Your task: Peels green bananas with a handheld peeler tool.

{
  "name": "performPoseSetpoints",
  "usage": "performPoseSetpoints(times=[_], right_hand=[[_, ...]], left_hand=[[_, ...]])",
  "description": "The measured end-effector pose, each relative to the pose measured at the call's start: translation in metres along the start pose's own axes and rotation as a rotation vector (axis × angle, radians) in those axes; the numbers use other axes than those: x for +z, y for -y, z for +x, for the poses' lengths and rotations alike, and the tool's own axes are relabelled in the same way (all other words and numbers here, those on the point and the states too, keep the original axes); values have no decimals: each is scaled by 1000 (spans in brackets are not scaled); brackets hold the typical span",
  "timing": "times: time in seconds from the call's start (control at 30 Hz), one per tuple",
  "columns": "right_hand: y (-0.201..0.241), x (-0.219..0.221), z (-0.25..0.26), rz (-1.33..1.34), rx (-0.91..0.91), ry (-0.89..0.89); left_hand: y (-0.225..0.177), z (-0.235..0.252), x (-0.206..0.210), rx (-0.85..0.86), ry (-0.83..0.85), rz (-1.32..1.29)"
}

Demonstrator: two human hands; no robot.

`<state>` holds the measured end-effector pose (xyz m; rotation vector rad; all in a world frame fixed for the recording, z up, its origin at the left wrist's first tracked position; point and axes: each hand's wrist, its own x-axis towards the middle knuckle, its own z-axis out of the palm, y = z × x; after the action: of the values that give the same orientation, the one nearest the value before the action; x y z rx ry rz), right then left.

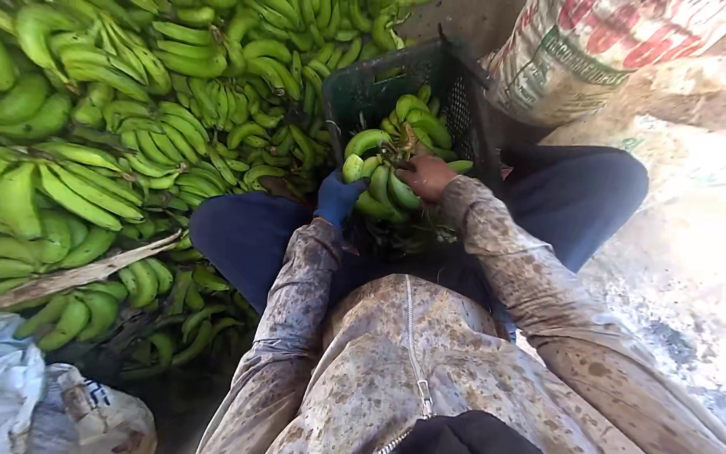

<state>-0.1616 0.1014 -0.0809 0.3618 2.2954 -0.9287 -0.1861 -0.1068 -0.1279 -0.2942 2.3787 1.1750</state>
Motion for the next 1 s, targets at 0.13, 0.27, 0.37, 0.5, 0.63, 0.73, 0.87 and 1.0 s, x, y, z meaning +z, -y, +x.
performPoseSetpoints(times=[0.13,0.27,0.37,0.5,0.63,0.73,0.87,1.0], right_hand=[[-25,-37,-21,200,-114,-110],[-46,-56,-19,480,-143,-282],[-51,-49,-21,633,-155,-354],[-47,-26,-21,721,-285,-309],[-50,-6,-21,540,-473,-244],[-55,9,-20,421,-562,-240],[-54,21,-25,273,-671,-224],[-47,28,-25,197,-812,-216]], left_hand=[[-10,-35,-17,18,93,-484],[-50,-52,-35,288,59,-926],[-65,-53,-57,773,329,-1329],[-89,-43,-65,781,497,-1397],[-81,-24,-27,460,504,-1296],[-61,-15,-18,331,487,-1250],[-51,-20,-23,263,370,-1115],[-44,-18,-33,308,207,-1050]])
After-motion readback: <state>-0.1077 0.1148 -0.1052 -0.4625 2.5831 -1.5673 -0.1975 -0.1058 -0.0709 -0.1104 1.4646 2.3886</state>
